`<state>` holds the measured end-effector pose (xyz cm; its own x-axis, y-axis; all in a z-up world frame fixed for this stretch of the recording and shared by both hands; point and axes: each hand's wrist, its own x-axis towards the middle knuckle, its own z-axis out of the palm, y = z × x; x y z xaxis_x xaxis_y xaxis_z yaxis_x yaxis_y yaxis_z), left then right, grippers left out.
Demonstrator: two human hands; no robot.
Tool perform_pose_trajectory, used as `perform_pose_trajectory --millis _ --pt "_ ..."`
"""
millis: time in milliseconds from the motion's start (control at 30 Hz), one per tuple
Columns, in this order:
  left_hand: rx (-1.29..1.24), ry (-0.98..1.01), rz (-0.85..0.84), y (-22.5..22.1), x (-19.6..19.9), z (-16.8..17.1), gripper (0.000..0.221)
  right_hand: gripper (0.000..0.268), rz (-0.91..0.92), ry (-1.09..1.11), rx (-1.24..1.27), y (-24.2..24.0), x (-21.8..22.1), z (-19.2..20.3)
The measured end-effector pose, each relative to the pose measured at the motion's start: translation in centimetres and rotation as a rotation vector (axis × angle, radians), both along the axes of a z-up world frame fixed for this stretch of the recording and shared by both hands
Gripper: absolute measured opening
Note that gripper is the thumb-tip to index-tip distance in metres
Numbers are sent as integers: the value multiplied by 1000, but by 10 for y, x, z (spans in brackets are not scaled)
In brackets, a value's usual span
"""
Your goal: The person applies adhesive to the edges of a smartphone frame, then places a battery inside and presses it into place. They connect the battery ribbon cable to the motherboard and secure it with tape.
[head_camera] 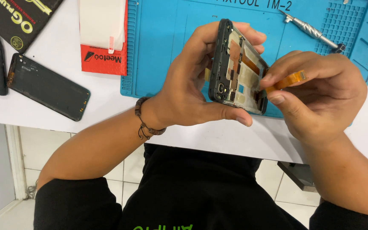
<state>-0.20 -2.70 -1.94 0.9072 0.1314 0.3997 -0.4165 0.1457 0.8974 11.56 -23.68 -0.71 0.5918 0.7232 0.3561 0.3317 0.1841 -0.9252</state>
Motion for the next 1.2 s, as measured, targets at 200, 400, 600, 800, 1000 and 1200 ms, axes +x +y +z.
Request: perform_pose_trajectory --millis 200,400,600,800,1000,1200 --pt "-10 134 -47 0 -4 1 114 27 16 -243 0 5 -5 7" --pt "2 91 -59 -3 -2 -3 115 19 34 -346 9 12 -4 12" --pt "-23 100 -105 -2 0 -6 113 16 48 -543 -33 7 0 11" --pt "-30 114 -110 -2 1 -7 111 17 51 -615 -21 9 0 12" --pt "-61 149 -129 -2 0 -5 109 16 38 -614 -11 9 -2 11" --pt "-51 143 -101 -4 1 -8 109 17 32 -578 -33 7 -3 9"
